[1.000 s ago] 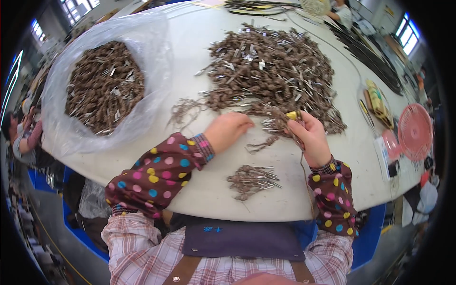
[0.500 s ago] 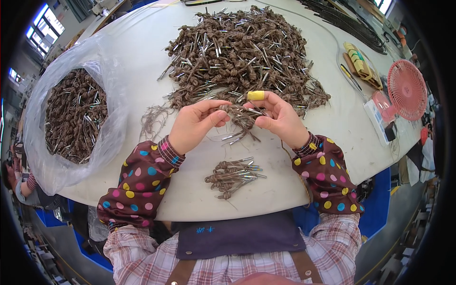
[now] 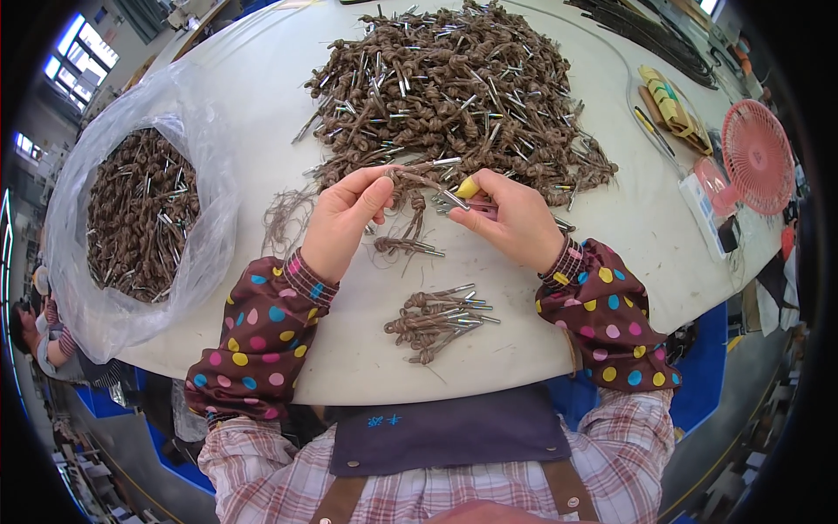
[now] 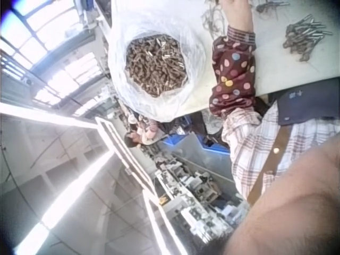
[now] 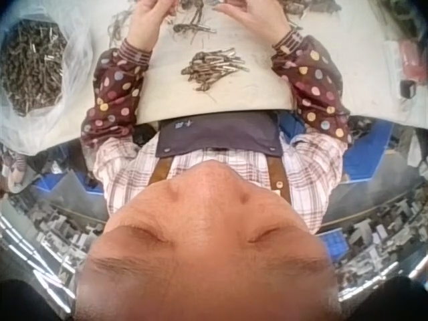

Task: Assembling small metal clips onto leather or fabric tassels in a workshop.

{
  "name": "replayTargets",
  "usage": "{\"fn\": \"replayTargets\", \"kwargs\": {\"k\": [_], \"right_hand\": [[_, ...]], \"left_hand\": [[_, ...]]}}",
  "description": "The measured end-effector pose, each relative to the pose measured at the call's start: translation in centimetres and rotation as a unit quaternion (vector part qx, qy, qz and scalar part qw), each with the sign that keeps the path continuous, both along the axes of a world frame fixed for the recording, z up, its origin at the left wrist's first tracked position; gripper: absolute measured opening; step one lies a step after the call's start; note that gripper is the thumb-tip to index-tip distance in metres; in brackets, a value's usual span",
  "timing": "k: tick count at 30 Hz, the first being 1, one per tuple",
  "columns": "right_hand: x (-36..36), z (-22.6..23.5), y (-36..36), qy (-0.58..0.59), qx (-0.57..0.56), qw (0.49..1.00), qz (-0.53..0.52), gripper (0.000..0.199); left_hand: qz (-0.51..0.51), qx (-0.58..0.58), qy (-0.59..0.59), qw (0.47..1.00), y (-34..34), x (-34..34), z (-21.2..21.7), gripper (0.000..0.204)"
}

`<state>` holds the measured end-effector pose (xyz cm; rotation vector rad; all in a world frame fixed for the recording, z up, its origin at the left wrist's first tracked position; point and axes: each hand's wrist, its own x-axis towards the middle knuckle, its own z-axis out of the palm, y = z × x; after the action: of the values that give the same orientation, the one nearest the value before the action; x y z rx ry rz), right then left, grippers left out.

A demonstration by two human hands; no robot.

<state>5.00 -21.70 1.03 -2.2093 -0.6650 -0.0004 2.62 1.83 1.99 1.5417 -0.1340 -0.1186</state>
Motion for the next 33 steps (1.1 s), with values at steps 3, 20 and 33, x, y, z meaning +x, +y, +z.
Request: {"fn": "replayTargets", "kwargs": {"k": [3, 20, 33], "right_hand": [[0.0, 0.4, 1.1, -0.072, 0.013, 0.997, -0.006, 0.034], [1.2, 2.0, 2.0, -0.075, -0.028, 0.996, -0.033, 0.032], [-1.4, 1.4, -0.3, 0.28, 0.218, 0.933, 0.066, 0.024]], "left_hand": [[-0.005, -0.003, -0.011, 1.0, -0.3, -0.2, 0.2, 0.031], [-0.02, -0.003, -0.029, 0.999, 0.1, -0.3, 0.6, 0.031], [-0.046, 0.281, -0.272, 0.919, -1.6, -1.6, 0.7, 0.032]]}}
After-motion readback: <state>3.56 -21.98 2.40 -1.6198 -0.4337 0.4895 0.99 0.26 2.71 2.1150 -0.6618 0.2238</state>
